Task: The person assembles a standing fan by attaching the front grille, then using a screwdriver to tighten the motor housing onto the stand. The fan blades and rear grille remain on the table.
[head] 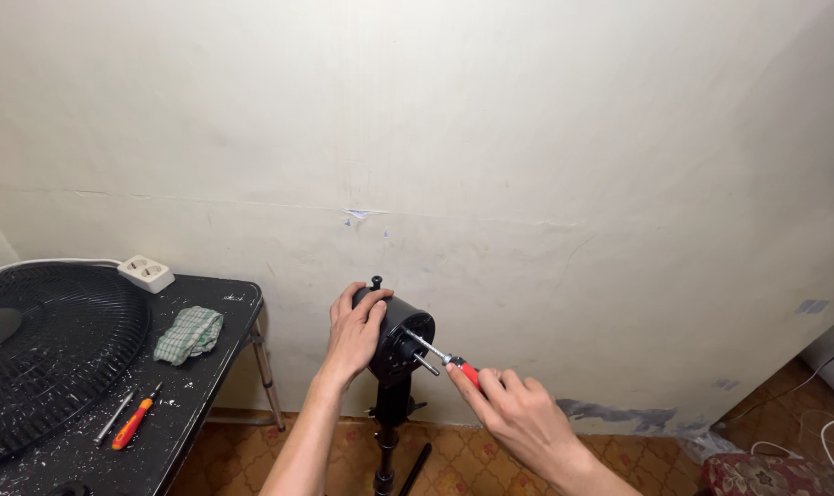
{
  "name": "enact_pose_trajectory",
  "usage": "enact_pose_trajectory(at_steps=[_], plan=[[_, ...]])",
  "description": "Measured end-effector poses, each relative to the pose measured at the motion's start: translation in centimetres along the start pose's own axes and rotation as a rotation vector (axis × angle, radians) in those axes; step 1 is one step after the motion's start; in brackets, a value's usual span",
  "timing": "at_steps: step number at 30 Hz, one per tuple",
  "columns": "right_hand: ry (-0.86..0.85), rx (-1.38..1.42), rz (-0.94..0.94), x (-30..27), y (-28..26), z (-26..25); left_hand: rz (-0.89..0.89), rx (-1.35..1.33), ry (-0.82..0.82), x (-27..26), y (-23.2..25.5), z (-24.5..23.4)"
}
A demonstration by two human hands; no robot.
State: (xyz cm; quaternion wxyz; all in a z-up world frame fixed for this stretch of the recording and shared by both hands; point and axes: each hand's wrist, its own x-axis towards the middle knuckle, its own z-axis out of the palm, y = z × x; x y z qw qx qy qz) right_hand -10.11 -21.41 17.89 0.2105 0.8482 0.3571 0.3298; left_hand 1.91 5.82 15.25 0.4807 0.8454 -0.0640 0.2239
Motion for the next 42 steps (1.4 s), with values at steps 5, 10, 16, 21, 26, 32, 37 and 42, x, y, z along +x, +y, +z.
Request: enact_pose_trajectory(at_steps=[5, 10, 16, 21, 26, 32, 37, 42], plan=[[-0.141, 0.088, 0.115, 0.1, -0.6, -0.3, 0.006, -0.033, -0.015, 0.3, -0.1, -0.4], [-0.257, 0.613, 0.451, -2.7, -3.1, 2.1, -0.031, -0.059, 0.0, 0.1, -0.6, -0.2], [0.001, 1.505, 0.716, -5.5, -7.8, 6.7, -0.078, -0.141, 0.078, 0.2, -1.4, 0.2], [-0.124, 2.218, 1.099, -4.4, -10.0, 8.1, -0.06, -0.133, 0.096, 0.0, -1.4, 0.0], [-0.15, 2.282, 1.076, -3.3, -9.9, 7.2, -0.101, -0.127, 0.08, -0.2, -1.1, -0.1], [-0.224, 2.243, 1.111, -2.2, -9.3, 6.1, -0.099, -0.141, 0.089, -0.2, -0.9, -0.2], [-0.225, 2.206, 1.13, -2.1, -9.2, 5.8, -0.116, -0.147, 0.088, -0.3, -0.8, -0.1], [-0.228, 2.198, 1.119, -2.0, -9.1, 5.6, -0.1, -0.144, 0.089, -0.3, -0.7, -0.1]])
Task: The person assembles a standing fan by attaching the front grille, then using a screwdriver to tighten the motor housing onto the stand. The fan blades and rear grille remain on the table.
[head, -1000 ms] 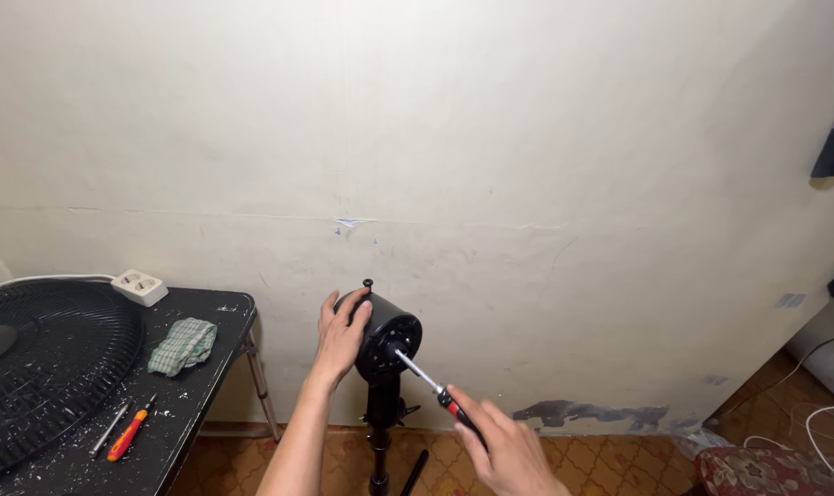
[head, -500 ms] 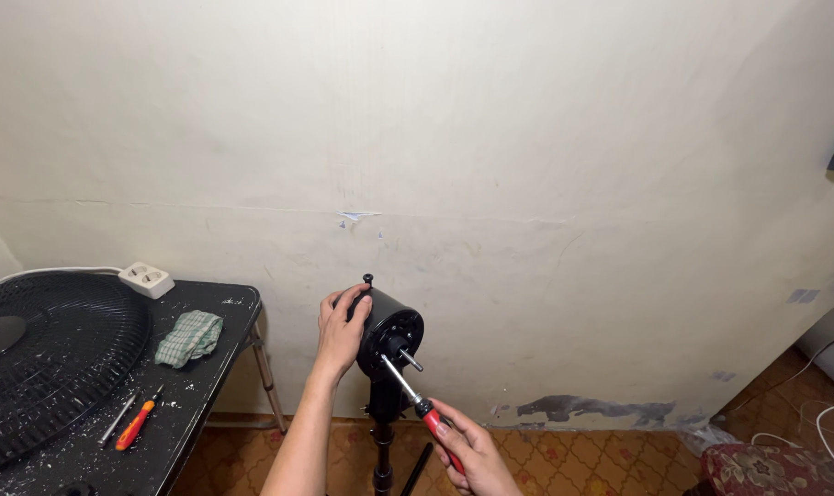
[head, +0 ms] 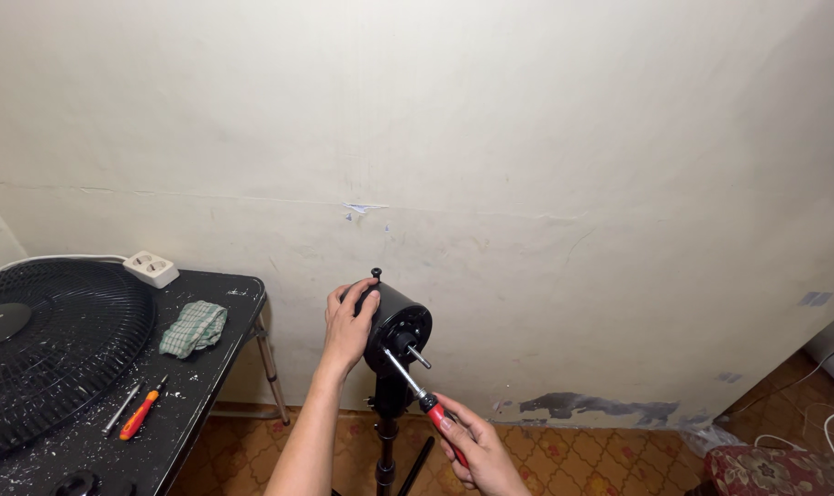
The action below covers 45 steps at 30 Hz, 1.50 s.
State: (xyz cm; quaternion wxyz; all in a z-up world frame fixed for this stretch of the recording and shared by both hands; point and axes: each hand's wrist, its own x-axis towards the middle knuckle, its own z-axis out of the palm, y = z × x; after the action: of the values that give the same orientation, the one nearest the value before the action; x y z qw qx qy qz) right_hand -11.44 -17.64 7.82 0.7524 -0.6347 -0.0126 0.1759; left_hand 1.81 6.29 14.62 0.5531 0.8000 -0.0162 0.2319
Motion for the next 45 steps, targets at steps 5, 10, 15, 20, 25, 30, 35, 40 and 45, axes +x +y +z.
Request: enact_pose_trajectory(at_steps=[5, 10, 15, 20, 25, 30, 35, 40, 45], plan=[[0.117, -0.286, -0.161, -0.7, -0.9, 1.2, -0.014, 0.031, 0.022, -0.1, 0.1, 0.1], [0.224, -0.687, -0.185, -2.1, -3.1, 2.8, -0.035, 0.049, 0.016, -0.2, 0.2, 0.1], [0.207, -0.838, -0.26, -3.4, -6.0, 3.3, -0.001, 0.056, 0.024, -0.5, 0.3, 0.0], [0.182, -1.305, -0.479, -3.4, -7.7, 3.0, -0.03, 0.041, 0.012, -0.7, 0.4, 0.1], [0.254, -2.024, -1.029, -2.9, -6.7, 3.2, -0.021, 0.048, 0.026, -0.4, -0.1, -0.1], [0.377, -2.071, -1.052, -2.5, -4.6, 3.1, -0.021, 0.058, -0.003, 0.2, -0.6, -0.4], [0.391, -1.86, -0.862, -2.0, -2.3, 2.5, -0.016, 0.062, -0.012, 0.2, -0.4, -0.1], [0.364, -1.66, -0.683, -2.7, -0.6, 1.5, -0.106, 0.032, -0.002, 0.2, -0.2, -0.1], [0.34, -1.165, -1.019, -2.7, 0.6, 0.2, -0.142, -0.09, 0.039, 0.3, -1.5, -0.2]])
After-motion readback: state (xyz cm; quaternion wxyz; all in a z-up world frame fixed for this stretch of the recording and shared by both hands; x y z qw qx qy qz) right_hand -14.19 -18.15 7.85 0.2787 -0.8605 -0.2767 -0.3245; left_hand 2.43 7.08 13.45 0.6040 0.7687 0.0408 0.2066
